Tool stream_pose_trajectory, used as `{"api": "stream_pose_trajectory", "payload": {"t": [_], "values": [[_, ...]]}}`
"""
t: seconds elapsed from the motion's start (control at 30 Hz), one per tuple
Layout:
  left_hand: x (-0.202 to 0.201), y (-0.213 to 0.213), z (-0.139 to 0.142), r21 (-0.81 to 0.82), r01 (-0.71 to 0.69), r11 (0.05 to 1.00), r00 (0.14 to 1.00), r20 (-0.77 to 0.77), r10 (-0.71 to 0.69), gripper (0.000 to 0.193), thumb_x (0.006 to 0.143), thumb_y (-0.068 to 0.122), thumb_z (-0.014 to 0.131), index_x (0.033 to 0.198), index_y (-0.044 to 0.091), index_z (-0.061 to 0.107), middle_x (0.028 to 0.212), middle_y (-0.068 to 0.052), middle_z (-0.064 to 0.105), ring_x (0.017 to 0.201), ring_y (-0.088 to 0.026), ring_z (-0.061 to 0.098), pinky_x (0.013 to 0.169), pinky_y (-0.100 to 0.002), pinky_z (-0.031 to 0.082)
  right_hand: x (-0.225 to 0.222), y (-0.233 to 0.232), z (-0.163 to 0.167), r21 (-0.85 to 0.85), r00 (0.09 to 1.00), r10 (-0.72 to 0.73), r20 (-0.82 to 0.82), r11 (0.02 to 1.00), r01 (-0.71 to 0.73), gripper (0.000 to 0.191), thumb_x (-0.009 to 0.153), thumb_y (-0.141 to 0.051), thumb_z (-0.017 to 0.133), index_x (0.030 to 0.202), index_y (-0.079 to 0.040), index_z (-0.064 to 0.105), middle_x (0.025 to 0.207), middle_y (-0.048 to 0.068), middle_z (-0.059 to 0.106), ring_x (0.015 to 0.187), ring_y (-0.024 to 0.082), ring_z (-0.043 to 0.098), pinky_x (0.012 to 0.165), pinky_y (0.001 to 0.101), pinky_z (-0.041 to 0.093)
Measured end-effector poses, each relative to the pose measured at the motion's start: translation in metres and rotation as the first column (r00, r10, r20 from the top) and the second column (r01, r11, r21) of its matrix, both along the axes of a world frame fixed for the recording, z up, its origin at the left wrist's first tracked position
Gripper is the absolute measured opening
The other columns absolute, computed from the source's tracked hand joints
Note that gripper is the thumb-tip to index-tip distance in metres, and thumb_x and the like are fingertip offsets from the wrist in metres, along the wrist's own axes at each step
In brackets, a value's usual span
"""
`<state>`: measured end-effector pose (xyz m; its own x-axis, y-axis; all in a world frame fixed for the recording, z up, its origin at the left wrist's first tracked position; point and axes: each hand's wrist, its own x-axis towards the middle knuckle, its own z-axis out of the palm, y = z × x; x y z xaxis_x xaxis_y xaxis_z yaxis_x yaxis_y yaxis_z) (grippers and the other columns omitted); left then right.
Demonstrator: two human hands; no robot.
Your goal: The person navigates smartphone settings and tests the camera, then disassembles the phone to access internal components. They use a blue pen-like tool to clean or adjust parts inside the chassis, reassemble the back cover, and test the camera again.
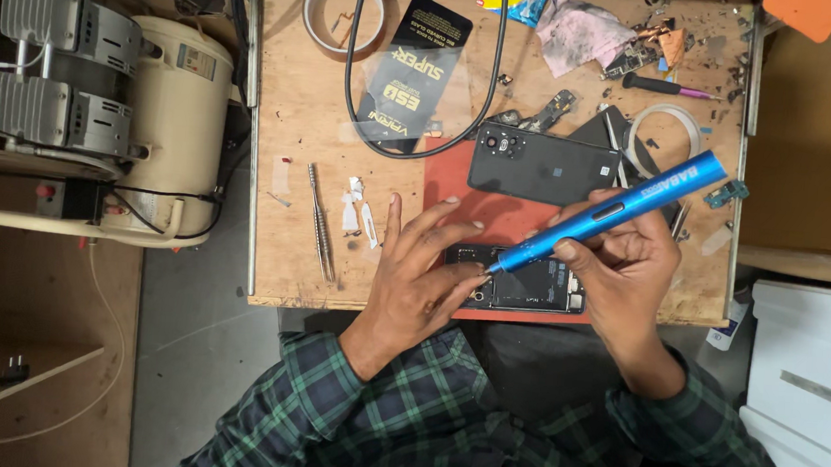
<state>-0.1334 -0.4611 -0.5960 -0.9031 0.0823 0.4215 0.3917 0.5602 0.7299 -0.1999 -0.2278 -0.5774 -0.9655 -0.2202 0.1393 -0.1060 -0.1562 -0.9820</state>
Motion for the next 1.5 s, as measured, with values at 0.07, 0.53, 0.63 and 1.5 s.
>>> {"api": "stream_pose_trajectory", "payload": {"t": [0.07, 0.53, 0.63, 1.5], "values": [[0.000, 0.000, 0.001, 0.005, -0.007, 1.000, 1.000, 0.009, 0.007, 0.010, 0.082, 0.019, 0.086, 0.090, 0.016, 0.079, 0.134, -0.002, 0.065, 0.144, -0.030, 0.049, 0.128, -0.070, 0.014, 0.002, -0.001, 0.001, 0.014, 1.000, -0.002, -0.022, 1.000, 0.002, 0.045, 0.097, 0.011, 0.073, 0.135, 0.001, 0.051, 0.108, 0.020, 0.070, 0.102, 0.025, 0.074, 0.092, 0.0377, 0.065], [-0.003, 0.003, -0.004, 0.208, -0.080, 0.975, 0.974, 0.225, 0.032, 0.011, 0.076, 0.016, 0.088, 0.084, 0.017, 0.080, 0.135, 0.002, 0.067, 0.149, -0.030, 0.045, 0.130, -0.060, 0.021, 0.020, -0.014, 0.024, 0.048, 0.985, 0.131, -0.114, 0.991, -0.126, 0.043, 0.098, 0.013, 0.065, 0.135, -0.001, 0.048, 0.117, 0.024, 0.068, 0.117, 0.037, 0.072, 0.102, 0.0478, 0.064], [-0.003, 0.004, -0.002, 0.157, -0.075, 0.985, 0.975, 0.219, 0.040, 0.012, 0.073, 0.015, 0.089, 0.081, 0.016, 0.081, 0.133, 0.000, 0.066, 0.147, -0.032, 0.044, 0.128, -0.063, 0.015, 0.024, -0.013, 0.028, 0.066, 0.985, 0.147, -0.095, 0.988, -0.142, 0.044, 0.098, 0.013, 0.064, 0.135, -0.002, 0.046, 0.119, 0.026, 0.069, 0.120, 0.039, 0.071, 0.102, 0.0487, 0.064], [0.012, 0.008, 0.013, -0.501, 0.138, 0.854, 0.989, 0.018, -0.149, 0.038, 0.094, 0.027, 0.067, 0.119, -0.002, 0.071, 0.127, -0.009, 0.064, 0.127, -0.028, 0.055, 0.099, -0.042, 0.046, 0.009, 0.003, 0.010, 0.323, 0.947, 0.214, -0.240, 0.937, -0.130, 0.121, 0.100, 0.019, 0.060, 0.162, -0.050, -0.017, 0.124, 0.025, 0.063, 0.107, 0.030, 0.072, 0.096, 0.0443, 0.064]]}}
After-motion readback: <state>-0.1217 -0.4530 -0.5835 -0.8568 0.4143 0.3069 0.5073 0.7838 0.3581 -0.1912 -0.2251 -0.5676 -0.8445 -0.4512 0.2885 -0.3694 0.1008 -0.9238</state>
